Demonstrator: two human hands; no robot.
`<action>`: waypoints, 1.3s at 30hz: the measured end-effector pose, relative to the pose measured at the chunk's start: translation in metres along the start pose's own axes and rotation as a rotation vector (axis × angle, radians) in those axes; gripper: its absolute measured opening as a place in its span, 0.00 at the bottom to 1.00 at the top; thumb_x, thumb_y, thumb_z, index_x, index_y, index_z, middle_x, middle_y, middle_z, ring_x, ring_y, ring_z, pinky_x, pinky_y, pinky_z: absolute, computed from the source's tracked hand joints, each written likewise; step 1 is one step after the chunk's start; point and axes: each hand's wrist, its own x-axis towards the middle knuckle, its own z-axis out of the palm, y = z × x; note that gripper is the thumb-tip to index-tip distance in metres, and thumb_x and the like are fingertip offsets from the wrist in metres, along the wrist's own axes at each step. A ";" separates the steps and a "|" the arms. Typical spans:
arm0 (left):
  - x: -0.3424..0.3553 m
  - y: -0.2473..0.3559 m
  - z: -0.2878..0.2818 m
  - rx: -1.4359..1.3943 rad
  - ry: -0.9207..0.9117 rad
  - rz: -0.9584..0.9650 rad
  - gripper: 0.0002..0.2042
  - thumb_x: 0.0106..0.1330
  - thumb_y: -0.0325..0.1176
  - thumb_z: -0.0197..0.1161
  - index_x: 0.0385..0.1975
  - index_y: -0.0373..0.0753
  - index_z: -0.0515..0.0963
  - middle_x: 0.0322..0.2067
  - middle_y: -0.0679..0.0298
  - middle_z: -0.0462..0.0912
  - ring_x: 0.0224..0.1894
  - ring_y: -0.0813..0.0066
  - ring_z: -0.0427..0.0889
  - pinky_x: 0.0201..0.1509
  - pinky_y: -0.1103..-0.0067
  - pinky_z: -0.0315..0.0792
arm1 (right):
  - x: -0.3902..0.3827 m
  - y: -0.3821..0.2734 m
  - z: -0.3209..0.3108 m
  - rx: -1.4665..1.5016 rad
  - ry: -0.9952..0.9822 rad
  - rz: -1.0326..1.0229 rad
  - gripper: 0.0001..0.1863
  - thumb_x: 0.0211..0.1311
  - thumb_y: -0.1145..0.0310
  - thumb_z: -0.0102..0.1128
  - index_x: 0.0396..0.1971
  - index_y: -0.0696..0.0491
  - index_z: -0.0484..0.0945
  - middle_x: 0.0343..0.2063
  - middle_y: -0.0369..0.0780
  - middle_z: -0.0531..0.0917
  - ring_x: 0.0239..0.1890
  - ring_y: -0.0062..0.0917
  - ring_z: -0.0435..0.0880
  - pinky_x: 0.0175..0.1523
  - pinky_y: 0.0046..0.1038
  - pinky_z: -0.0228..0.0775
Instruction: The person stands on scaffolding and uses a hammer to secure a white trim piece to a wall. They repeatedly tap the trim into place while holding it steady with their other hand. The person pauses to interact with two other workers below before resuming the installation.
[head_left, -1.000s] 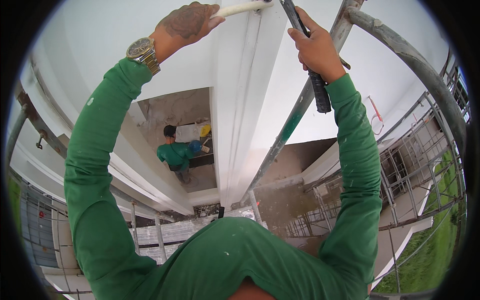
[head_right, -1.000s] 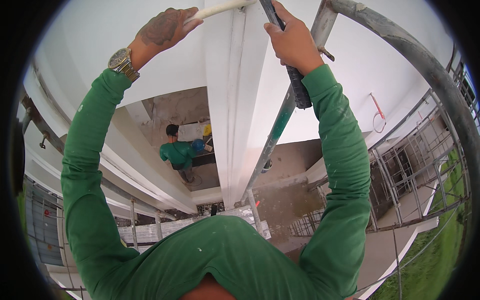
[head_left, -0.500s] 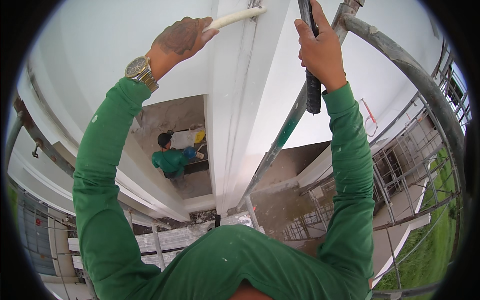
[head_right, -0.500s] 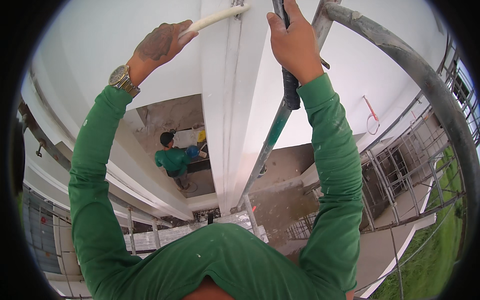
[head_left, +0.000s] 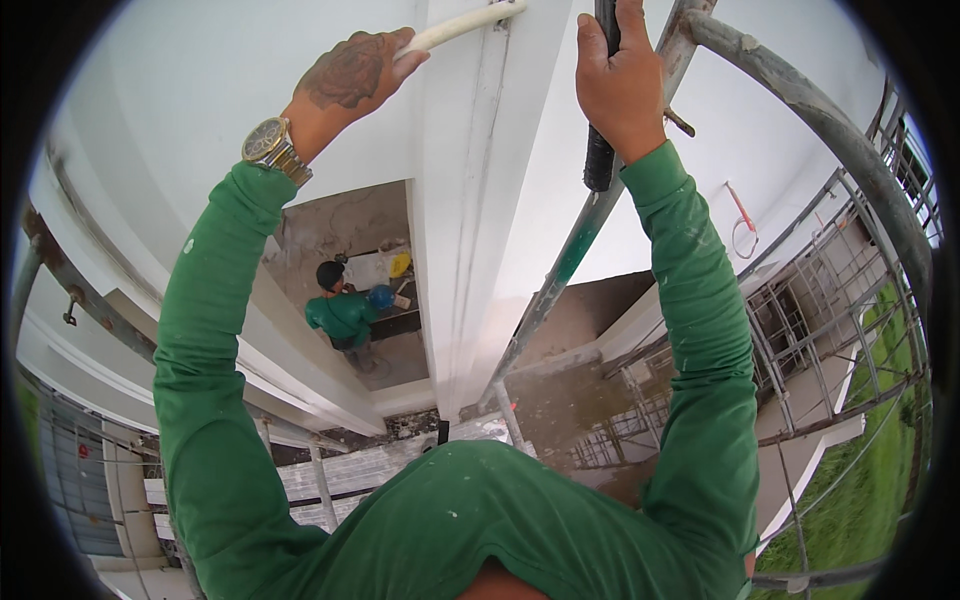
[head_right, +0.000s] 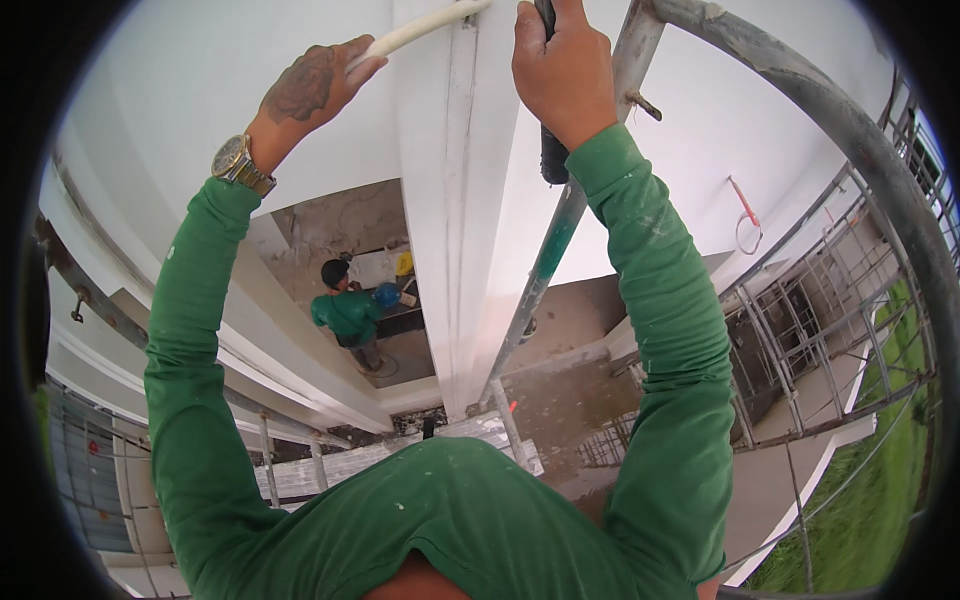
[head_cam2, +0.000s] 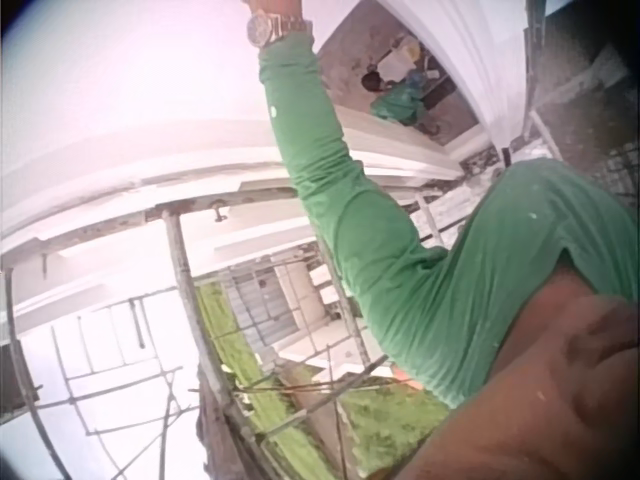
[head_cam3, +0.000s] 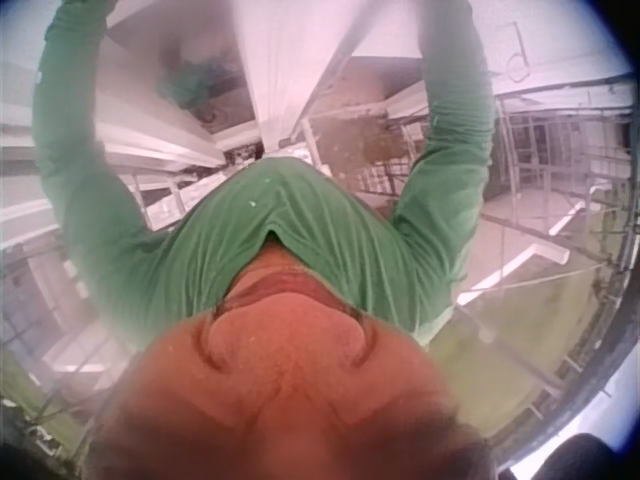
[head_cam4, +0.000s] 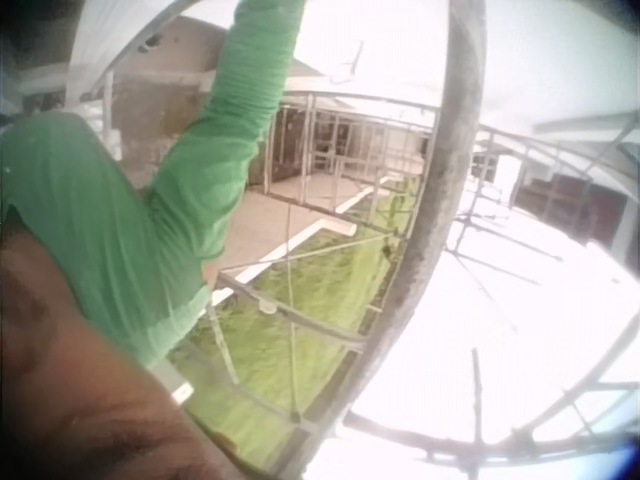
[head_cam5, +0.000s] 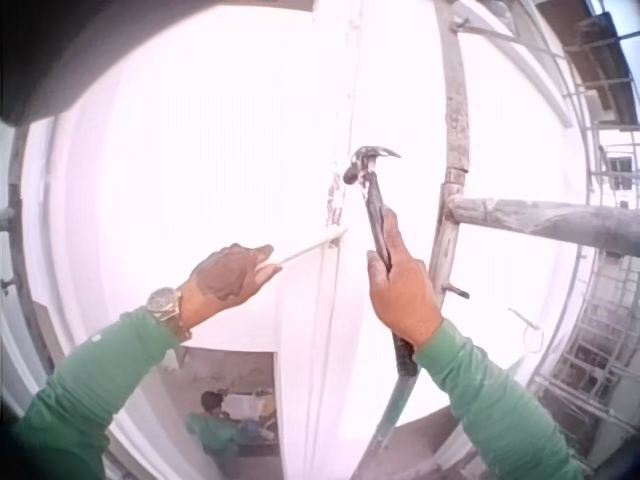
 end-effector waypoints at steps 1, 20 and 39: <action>0.003 -0.003 0.004 -0.002 0.022 0.079 0.23 0.76 0.51 0.55 0.56 0.37 0.80 0.22 0.49 0.82 0.22 0.60 0.83 0.32 0.71 0.79 | 0.009 0.022 -0.002 -0.042 -0.022 -0.199 0.34 0.70 0.69 0.54 0.73 0.57 0.56 0.53 0.64 0.78 0.53 0.55 0.81 0.57 0.39 0.73; -0.086 0.039 0.002 -0.552 -0.304 -0.316 0.19 0.75 0.47 0.56 0.37 0.35 0.80 0.16 0.66 0.67 0.20 0.78 0.62 0.25 0.75 0.59 | -0.125 0.106 0.044 0.559 -0.313 0.227 0.36 0.66 0.66 0.62 0.72 0.56 0.61 0.18 0.33 0.74 0.14 0.15 0.72 0.20 0.23 0.67; -0.648 0.130 0.106 -0.777 -1.256 -1.330 0.24 0.66 0.55 0.68 0.20 0.39 0.78 0.13 0.70 0.71 0.13 0.80 0.68 0.20 0.74 0.60 | -0.801 0.405 0.158 -0.104 -0.856 1.766 0.24 0.60 0.53 0.69 0.29 0.66 0.84 0.24 0.50 0.86 0.23 0.36 0.87 0.28 0.39 0.79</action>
